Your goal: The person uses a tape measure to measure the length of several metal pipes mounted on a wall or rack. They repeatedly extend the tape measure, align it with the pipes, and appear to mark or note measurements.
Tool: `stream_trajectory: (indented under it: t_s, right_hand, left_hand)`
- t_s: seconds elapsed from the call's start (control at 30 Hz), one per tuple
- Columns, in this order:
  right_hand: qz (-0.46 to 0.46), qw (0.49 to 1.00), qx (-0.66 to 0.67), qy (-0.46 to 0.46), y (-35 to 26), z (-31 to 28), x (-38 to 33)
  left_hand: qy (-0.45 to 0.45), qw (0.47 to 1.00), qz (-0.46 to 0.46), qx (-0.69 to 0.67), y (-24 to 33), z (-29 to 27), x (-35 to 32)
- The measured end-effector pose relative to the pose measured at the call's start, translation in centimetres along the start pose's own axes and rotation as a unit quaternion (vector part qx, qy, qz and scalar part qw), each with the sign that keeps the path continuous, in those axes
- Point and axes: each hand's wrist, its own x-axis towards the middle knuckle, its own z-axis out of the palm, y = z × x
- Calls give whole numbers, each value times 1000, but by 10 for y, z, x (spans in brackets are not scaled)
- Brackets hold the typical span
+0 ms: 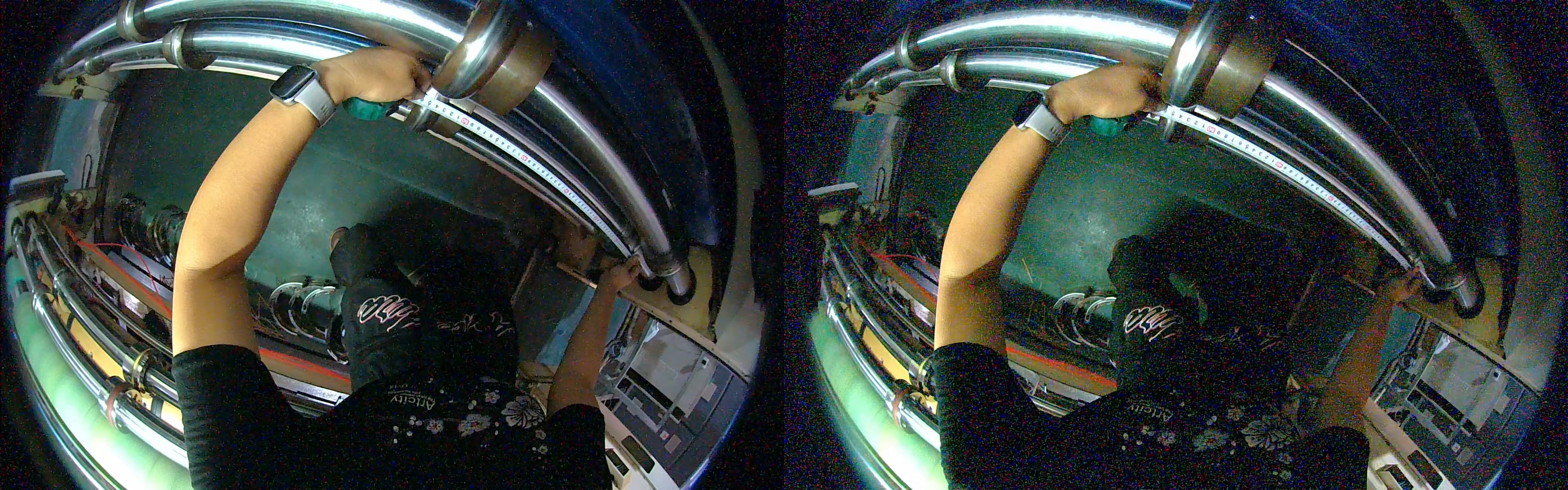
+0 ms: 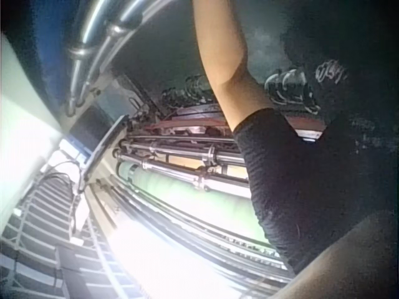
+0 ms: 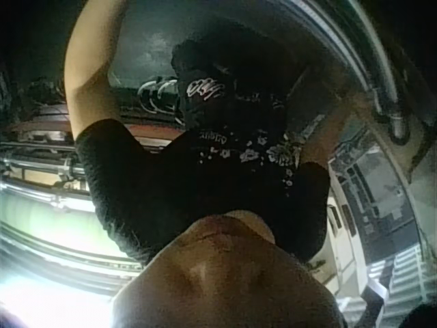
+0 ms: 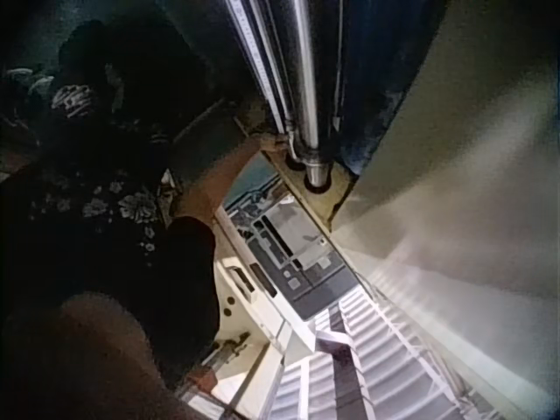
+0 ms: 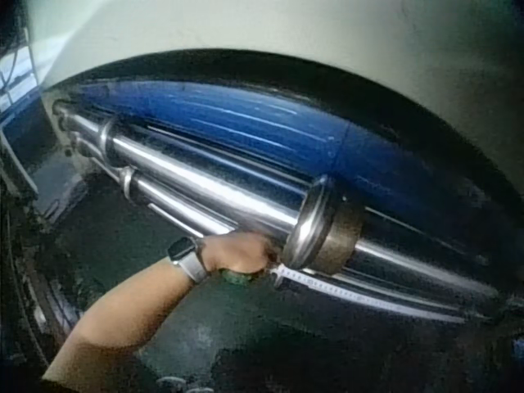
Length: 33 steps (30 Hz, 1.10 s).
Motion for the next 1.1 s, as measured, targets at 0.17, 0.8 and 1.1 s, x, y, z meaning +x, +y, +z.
stream_trajectory:
  t_s: [0.17,0.8,1.1]
  right_hand:
    - [97,990,96,42,-30,-15,-3]
    - [210,973,86,49,-127,34,-39]
    - [148,941,301,-29,-52,9,-12]
  left_hand:
    - [14,1000,18,-9,-5,6,8]
    - [9,999,-44,11,-2,8,2]
    - [-5,1000,-8,-20,-4,6,6]
